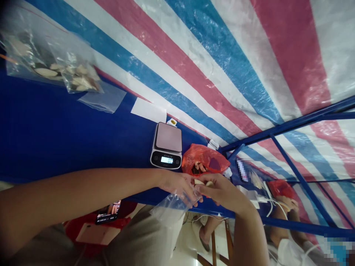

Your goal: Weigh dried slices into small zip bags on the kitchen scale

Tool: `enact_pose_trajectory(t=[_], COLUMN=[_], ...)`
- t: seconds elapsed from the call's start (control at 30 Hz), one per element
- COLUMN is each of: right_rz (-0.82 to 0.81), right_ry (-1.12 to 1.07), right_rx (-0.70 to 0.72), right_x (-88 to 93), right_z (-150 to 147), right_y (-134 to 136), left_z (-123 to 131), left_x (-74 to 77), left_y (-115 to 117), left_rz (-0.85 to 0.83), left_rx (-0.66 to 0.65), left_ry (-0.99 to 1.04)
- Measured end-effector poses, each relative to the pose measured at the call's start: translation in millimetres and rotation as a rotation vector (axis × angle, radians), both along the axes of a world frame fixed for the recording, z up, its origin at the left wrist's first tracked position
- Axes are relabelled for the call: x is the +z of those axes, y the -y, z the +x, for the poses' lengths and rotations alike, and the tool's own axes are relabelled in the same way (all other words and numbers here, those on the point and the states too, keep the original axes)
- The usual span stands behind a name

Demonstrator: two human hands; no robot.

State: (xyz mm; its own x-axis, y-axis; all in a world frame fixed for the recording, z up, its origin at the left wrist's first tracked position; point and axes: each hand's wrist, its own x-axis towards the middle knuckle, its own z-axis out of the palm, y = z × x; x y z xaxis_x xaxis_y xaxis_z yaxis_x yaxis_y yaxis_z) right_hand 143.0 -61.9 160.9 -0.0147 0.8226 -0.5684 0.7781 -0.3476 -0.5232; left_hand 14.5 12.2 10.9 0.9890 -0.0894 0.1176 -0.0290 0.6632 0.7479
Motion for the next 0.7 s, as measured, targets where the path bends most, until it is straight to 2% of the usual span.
enact_pose_trajectory(t=[0.13,0.2,0.37,0.47,0.57,0.7], right_rz=[0.006,0.082,0.414,0.527,0.561,0.544], right_ry=[-0.006,-0.007,-0.212,-0.308,-0.314,-0.337], right_rx=[0.004,-0.045,-0.352,-0.481,-0.526,-0.526], right_x=[-0.4,-3.2,-29.9,-49.9,-61.6,-64.2], right_z=[-2,-3,-13,-25,-34,-35], right_y=[-1,-2,-6,-10,-13,-12], left_z=[1,1,0,3,6,8], left_x=[-0.3,-0.1,-0.1,-2.3,-5.3,-6.8], left_y=[0,-1,-1,0,2,3], left_rz=[-0.021,-0.054,-0.097,-0.060,-0.034,-0.030], left_rx=[-0.006,-0.009,-0.021,-0.003,0.014,0.012], left_ry=[-0.008,-0.038,-0.056,-0.021,0.003,0.009])
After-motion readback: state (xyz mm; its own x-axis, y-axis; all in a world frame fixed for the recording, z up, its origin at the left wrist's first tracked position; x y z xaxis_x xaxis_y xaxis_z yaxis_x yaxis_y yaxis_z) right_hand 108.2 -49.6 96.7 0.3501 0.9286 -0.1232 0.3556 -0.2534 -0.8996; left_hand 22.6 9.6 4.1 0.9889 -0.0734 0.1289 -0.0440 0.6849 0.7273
